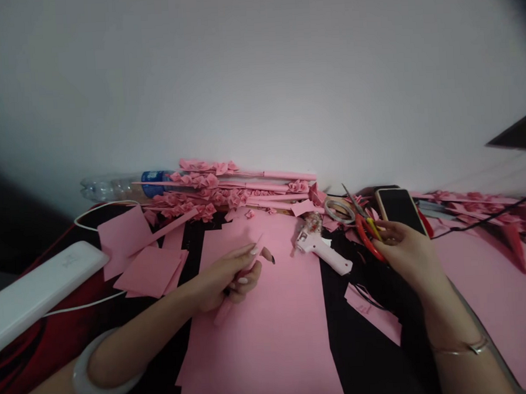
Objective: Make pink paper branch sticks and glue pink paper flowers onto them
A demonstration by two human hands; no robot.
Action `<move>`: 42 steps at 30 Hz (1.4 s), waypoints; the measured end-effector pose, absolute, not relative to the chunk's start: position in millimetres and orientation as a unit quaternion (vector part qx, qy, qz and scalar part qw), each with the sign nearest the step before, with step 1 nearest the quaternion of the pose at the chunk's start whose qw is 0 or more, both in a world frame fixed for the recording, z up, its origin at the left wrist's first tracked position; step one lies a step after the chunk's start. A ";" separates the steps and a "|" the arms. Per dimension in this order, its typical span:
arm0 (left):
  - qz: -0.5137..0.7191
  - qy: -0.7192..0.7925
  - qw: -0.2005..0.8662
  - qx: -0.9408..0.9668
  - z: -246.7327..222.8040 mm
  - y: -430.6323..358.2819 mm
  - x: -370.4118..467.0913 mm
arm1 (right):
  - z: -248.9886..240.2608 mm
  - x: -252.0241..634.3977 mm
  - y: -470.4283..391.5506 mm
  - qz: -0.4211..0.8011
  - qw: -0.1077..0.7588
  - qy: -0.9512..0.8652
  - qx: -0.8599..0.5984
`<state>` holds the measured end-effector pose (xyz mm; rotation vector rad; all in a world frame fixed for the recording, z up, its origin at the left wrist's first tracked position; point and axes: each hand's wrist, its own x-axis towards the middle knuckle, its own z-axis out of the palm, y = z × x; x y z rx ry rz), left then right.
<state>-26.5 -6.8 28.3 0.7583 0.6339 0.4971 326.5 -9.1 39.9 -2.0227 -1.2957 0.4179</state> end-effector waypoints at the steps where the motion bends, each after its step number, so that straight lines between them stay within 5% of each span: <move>1: 0.238 0.301 0.849 0.363 27.1 -5.7 -27.3 | 40.2 324.0 -9.9 0.196 0.397 -0.493 -0.749; 4: 0.246 0.302 0.833 0.393 23.5 -3.7 -28.1 | 44.3 313.7 -12.7 0.247 0.496 -0.489 -0.674; 8: 0.259 0.294 0.816 0.425 23.2 -5.0 -26.1 | 54.8 296.8 -18.7 0.296 0.523 -0.499 -0.625; 22: 0.287 0.291 0.754 0.515 31.9 -11.7 -27.4 | 58.3 238.9 -50.1 0.313 0.256 -0.708 -0.579; 42: 0.264 0.367 0.592 0.667 39.0 -18.6 -30.8 | 48.5 205.4 -70.5 0.255 0.142 -0.789 -0.541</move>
